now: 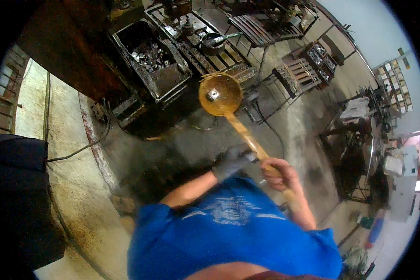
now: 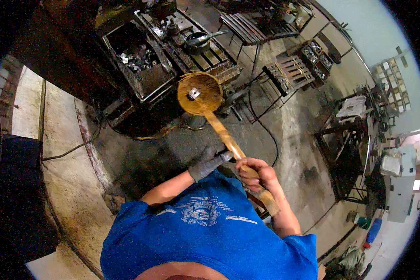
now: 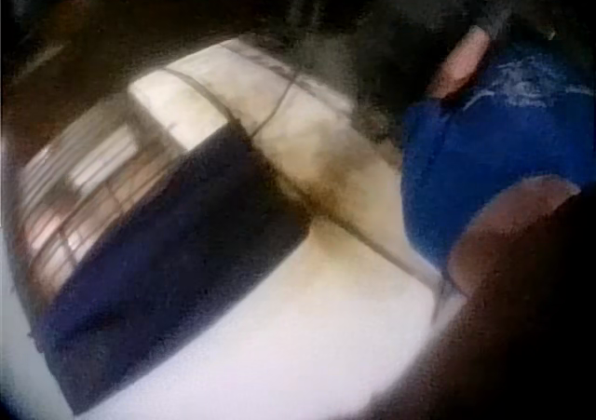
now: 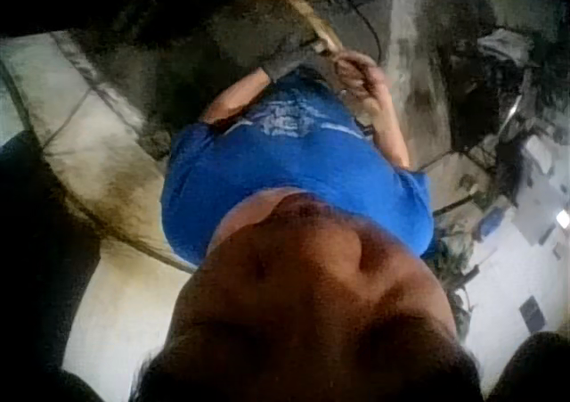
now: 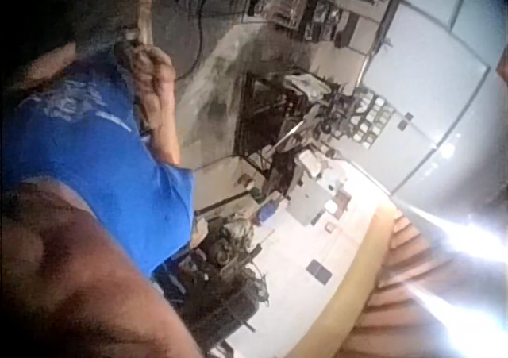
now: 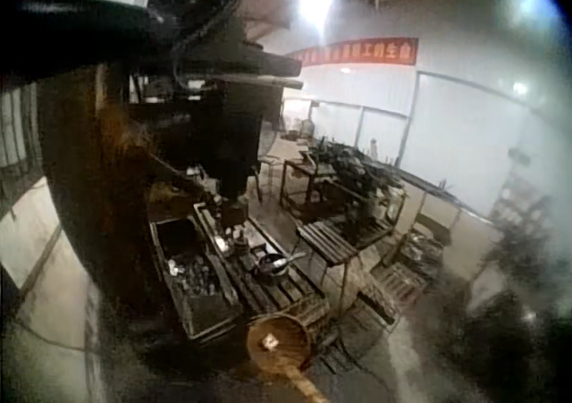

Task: The person uses a long-handled wooden scoop to transfer small, shiny metal pieces from a cluttered workbench into a metal bucket. They repeatedly scoop the metal fragments and pour them into the bucket, which is positioned on a stand next to a large industrial machine.

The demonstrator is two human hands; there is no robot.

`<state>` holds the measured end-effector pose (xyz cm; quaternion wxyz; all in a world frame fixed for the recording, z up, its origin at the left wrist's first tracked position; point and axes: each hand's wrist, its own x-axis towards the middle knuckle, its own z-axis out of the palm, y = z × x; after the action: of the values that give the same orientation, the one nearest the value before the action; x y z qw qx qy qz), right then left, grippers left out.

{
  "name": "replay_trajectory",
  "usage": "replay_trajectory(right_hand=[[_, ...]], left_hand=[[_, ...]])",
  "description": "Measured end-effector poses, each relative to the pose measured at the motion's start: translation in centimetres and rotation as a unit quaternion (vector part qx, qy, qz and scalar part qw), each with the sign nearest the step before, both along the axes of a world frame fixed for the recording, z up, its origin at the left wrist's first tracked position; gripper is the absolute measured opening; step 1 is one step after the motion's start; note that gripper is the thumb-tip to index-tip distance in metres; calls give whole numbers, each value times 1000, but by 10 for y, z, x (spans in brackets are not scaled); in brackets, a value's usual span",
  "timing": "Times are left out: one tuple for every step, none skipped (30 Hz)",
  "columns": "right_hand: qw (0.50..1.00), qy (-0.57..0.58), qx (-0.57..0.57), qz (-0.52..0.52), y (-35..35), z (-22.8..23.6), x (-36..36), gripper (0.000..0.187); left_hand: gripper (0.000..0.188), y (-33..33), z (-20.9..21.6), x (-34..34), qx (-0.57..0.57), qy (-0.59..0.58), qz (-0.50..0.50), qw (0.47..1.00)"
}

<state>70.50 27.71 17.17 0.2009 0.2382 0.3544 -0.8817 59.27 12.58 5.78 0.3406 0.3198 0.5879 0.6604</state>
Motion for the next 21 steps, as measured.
replay_trajectory(right_hand=[[999,36,4,-4,9,6,1,45],[1000,16,-23,-12,25,2,1,51],[1000,6,-22,-6,37,-2,-4,52],[1000,-7,-22,2,48,-8,-9,53],[1000,-15,-24,12,57,-9,-19,54],[999,26,32,30,60,-7,-28,56],[999,38,13,24,66,-3,-37,54],[999,48,-9,13,72,-3,-42,53],[998,56,-31,2,82,-4,-51,51],[997,51,-66,6,92,-7,-58,46],[994,46,-97,8,103,-10,-67,41],[996,41,-82,4,105,-13,-71,45],[997,39,-65,2,107,-16,-75,51],[996,57,-73,-4,108,-21,-78,58],[994,77,-77,-14,107,-25,-82,65],[999,28,-33,-8,103,-13,-90,77],[998,48,-41,-9,103,-16,-94,77],[996,68,-49,-12,102,-23,-96,76],[994,83,-63,-17,101,-28,-99,76],[998,25,9,-54,94,-25,-103,69],[998,-10,39,-45,88,-22,-110,66]], left_hand=[[31,0,0,-9,-16,-3,4,1000],[32,3,-2,-18,-29,-8,7,1000],[34,3,-2,-28,-42,-13,11,999],[31,-2,2,-38,4,-153,24,988],[31,-4,2,-51,-1,-80,55,995],[32,-6,-2,-64,-8,-8,86,996],[32,-12,-1,-78,-18,65,121,990],[39,-20,10,-95,-60,107,89,988],[40,-28,18,-113,-112,142,110,977],[40,-37,24,-127,-165,172,127,963],[41,-43,26,-141,-213,200,140,946],[41,-53,28,-155,-213,176,158,948],[42,-65,31,-171,-210,153,178,949],[41,-75,36,-190,-229,143,186,945],[40,-81,39,-212,-243,134,190,942],[40,-91,42,-232,-244,190,211,927],[40,-98,45,-251,-234,251,232,910],[41,-102,47,-272,-227,220,248,916],[41,-106,49,-298,-225,186,260,920],[38,-120,28,-335,-261,235,295,889],[36,-131,4,-363,-295,282,325,853]])
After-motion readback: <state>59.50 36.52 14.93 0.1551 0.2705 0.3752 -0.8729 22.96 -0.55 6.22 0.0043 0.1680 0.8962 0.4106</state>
